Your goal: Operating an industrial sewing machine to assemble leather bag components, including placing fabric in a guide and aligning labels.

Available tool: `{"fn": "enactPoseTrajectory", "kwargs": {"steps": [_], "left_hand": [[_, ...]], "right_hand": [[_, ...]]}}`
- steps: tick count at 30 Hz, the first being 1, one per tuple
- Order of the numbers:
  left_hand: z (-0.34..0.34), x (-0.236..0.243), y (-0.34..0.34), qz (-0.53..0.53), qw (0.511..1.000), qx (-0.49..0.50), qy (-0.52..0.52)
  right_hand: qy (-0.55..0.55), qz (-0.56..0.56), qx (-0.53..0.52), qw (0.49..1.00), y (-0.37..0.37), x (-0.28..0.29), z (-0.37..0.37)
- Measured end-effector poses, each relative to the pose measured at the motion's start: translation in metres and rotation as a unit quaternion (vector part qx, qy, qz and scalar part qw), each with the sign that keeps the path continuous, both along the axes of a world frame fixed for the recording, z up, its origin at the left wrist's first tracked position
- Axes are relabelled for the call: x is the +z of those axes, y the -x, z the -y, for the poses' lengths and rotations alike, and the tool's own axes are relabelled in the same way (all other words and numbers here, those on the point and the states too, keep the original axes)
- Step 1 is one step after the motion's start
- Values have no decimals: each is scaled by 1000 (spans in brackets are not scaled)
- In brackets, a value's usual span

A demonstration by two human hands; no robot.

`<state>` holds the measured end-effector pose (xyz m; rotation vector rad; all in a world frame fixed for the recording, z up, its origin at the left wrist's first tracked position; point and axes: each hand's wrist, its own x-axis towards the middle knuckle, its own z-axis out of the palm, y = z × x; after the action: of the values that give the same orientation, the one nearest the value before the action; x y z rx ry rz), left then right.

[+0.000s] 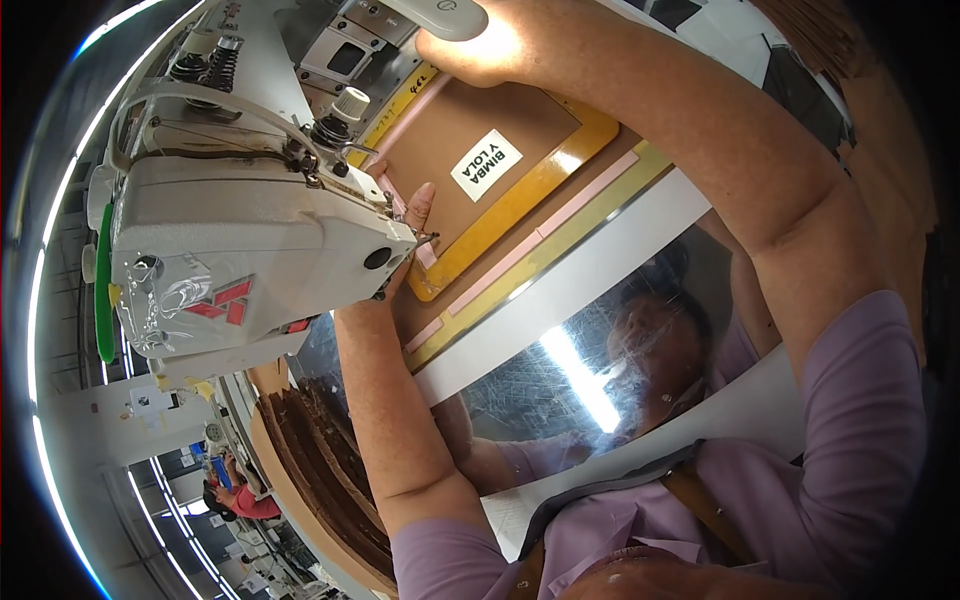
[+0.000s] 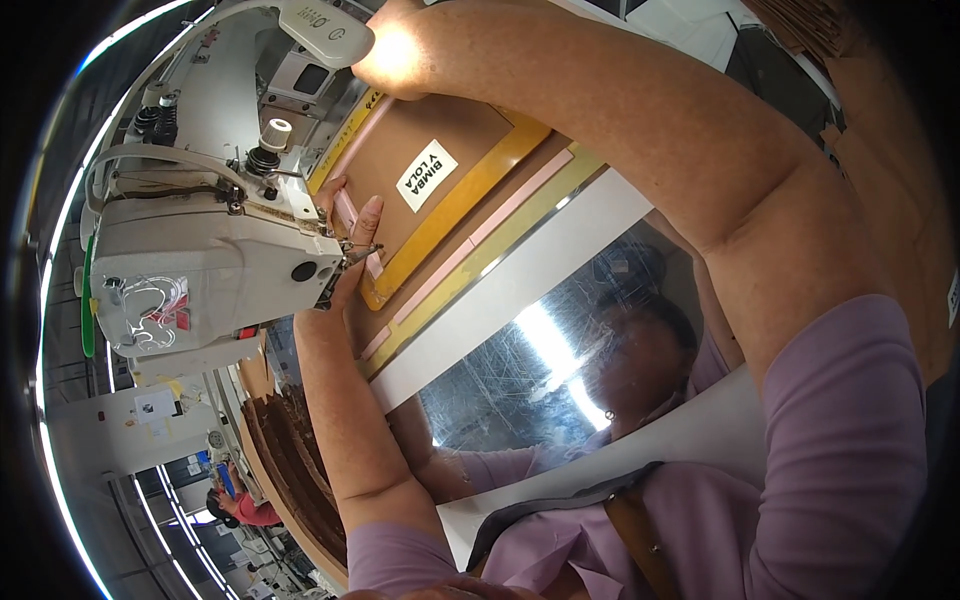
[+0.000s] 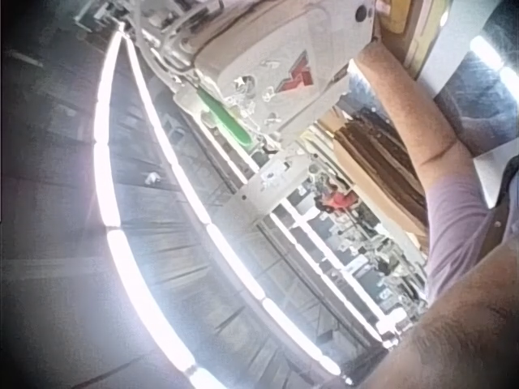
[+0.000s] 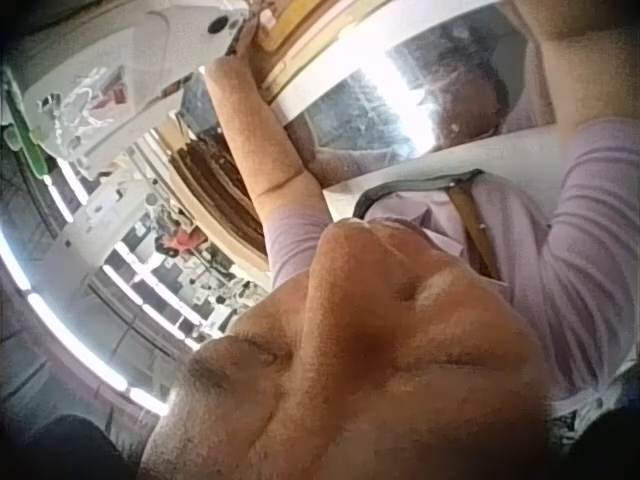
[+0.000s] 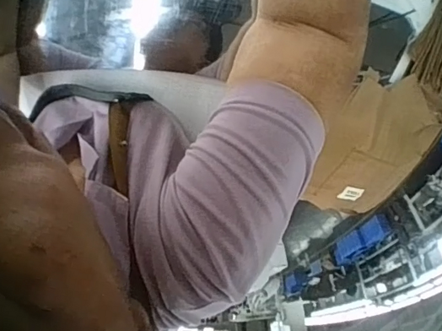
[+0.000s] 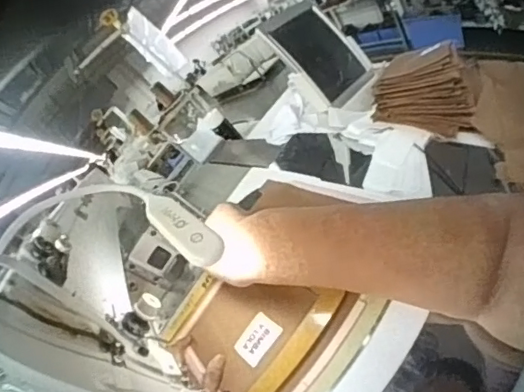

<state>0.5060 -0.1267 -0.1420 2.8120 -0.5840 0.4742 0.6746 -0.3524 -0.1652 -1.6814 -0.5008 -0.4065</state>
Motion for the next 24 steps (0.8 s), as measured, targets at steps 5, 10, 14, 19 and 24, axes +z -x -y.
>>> {"fn": "enactPoseTrajectory", "kwargs": {"steps": [5,10,14,19,24], "left_hand": [[-3,2,0,3,1000,-5,-25],[-22,-7,-5,-289,720,-5,631],[-28,-3,0,-253,828,-27,500],[-39,8,19,-197,929,-46,309],[-51,13,44,-138,982,-67,109]], "right_hand": [[557,121,102,815,88,59,-21],[517,211,118,821,96,23,-33],[525,200,94,822,107,22,-38],[543,185,95,814,111,25,-37],[547,191,94,809,109,25,-36]]}}
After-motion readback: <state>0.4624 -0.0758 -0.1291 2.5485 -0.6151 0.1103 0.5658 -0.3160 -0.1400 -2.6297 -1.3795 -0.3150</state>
